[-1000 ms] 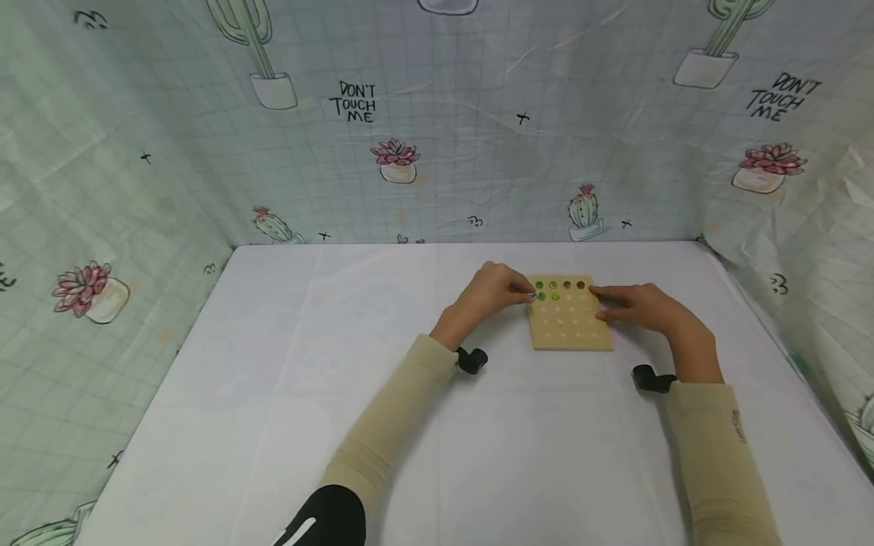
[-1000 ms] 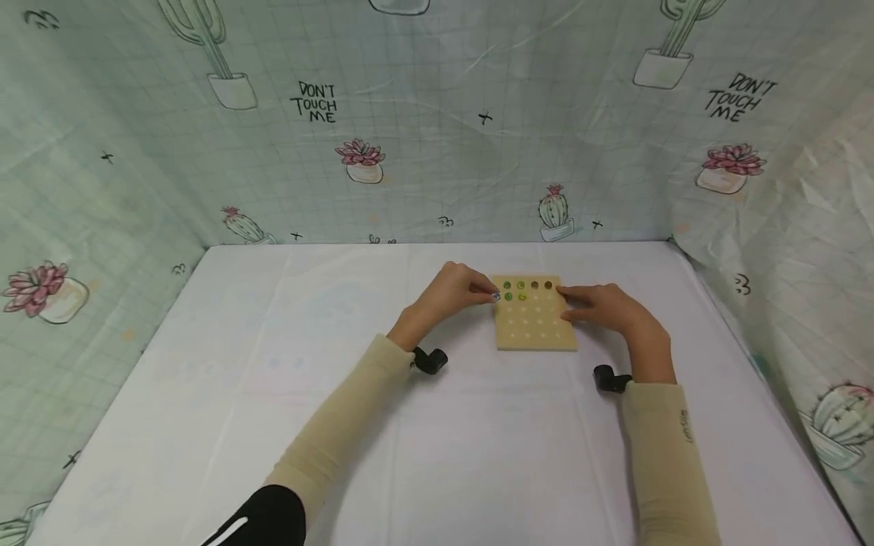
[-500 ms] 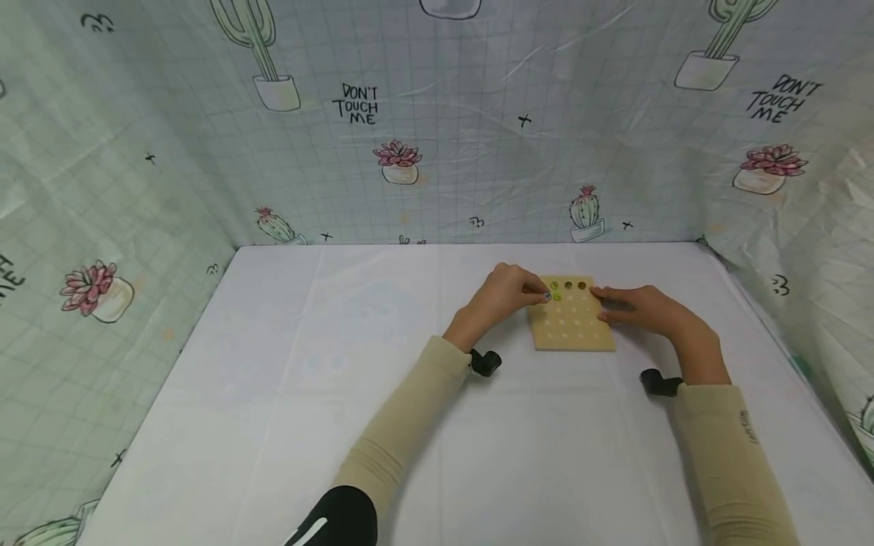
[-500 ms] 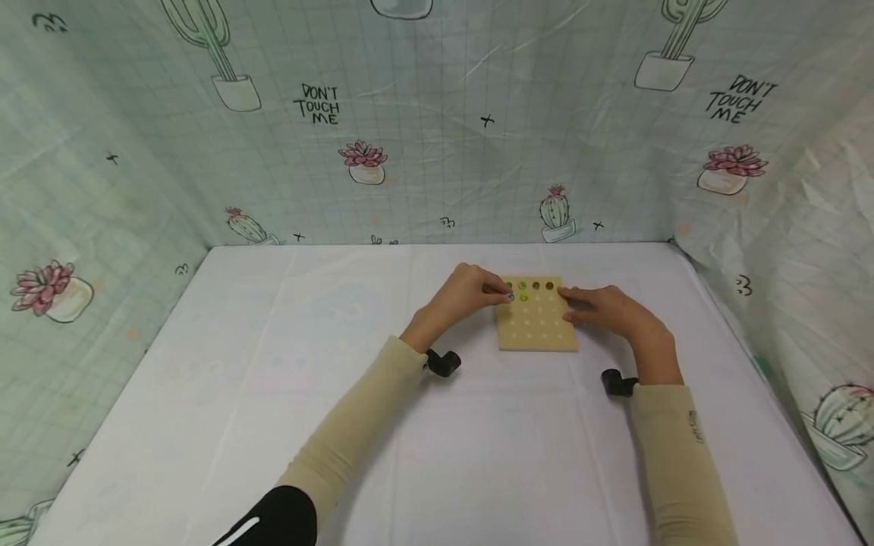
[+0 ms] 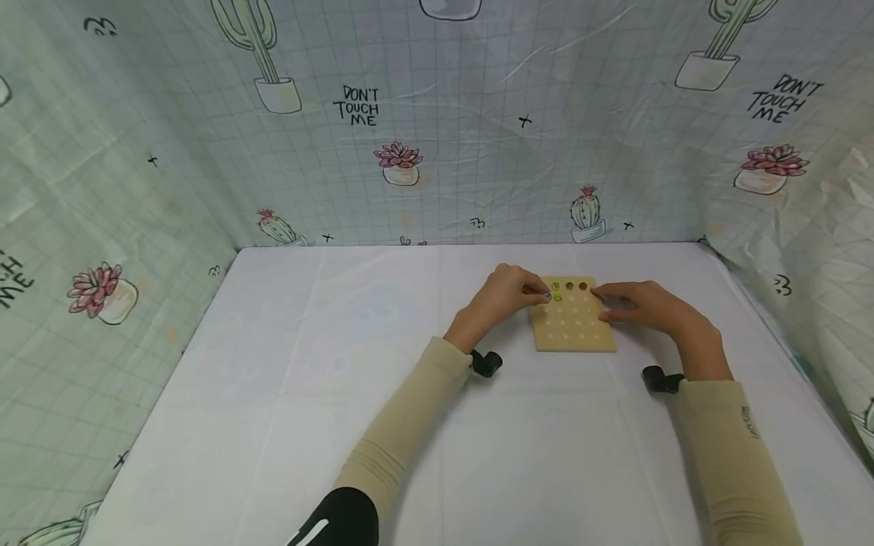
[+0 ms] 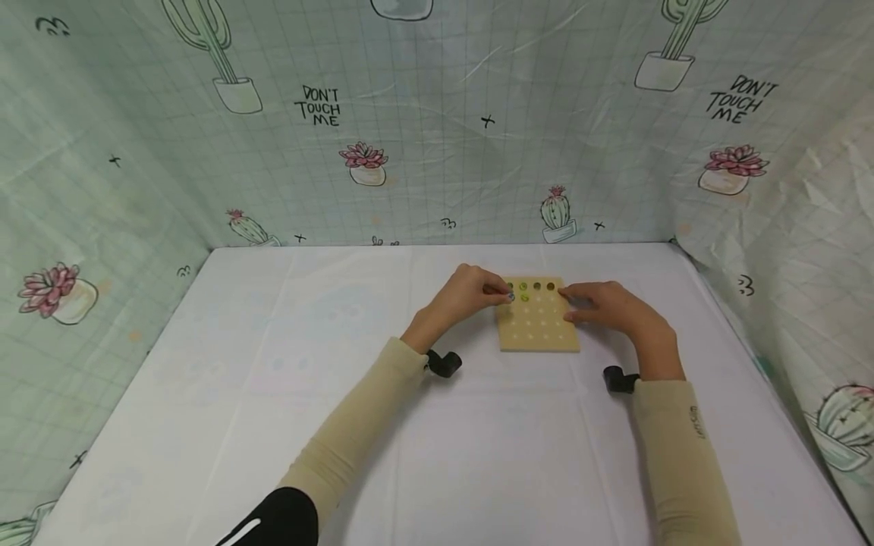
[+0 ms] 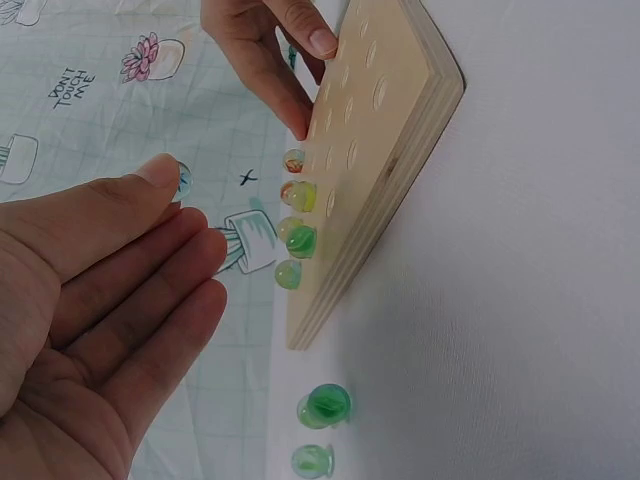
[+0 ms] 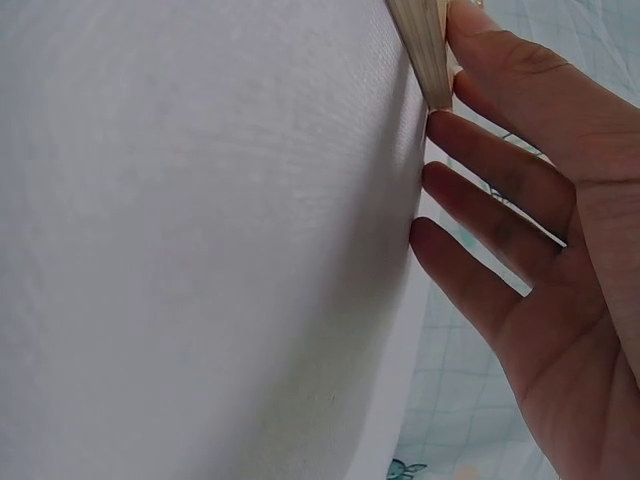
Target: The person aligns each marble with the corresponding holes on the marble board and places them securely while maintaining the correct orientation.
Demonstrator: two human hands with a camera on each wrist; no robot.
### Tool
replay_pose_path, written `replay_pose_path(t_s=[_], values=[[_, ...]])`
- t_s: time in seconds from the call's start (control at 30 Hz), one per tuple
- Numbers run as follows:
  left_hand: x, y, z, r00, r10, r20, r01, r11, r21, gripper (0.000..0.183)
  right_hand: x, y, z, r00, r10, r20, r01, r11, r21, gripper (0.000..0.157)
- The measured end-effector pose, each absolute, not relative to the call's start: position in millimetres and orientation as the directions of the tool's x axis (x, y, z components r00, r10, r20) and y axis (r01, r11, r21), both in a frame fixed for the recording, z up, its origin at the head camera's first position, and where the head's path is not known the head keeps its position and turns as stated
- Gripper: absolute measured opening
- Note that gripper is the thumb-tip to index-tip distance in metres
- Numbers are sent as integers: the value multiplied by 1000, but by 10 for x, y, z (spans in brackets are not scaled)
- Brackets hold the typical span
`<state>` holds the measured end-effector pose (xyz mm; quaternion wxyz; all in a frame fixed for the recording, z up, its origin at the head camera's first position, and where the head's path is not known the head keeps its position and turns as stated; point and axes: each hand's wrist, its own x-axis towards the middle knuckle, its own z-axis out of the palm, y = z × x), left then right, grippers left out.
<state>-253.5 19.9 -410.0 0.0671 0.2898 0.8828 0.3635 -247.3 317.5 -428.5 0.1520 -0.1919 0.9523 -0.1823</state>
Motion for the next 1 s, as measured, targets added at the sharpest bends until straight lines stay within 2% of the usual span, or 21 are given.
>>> replay_pose_path(t_s=[0.5,1.0], values=[[-2518,269,-4128,-814,575,82,466,562,684,17,-2472,3204,-4325,-856,-495,-149,-393,811,-434,57],[-2634,355,-4082,-797,596,99,508,573,643,17,-2541,3169,-4299,-864,-461,-203,-336,827,-450,60]])
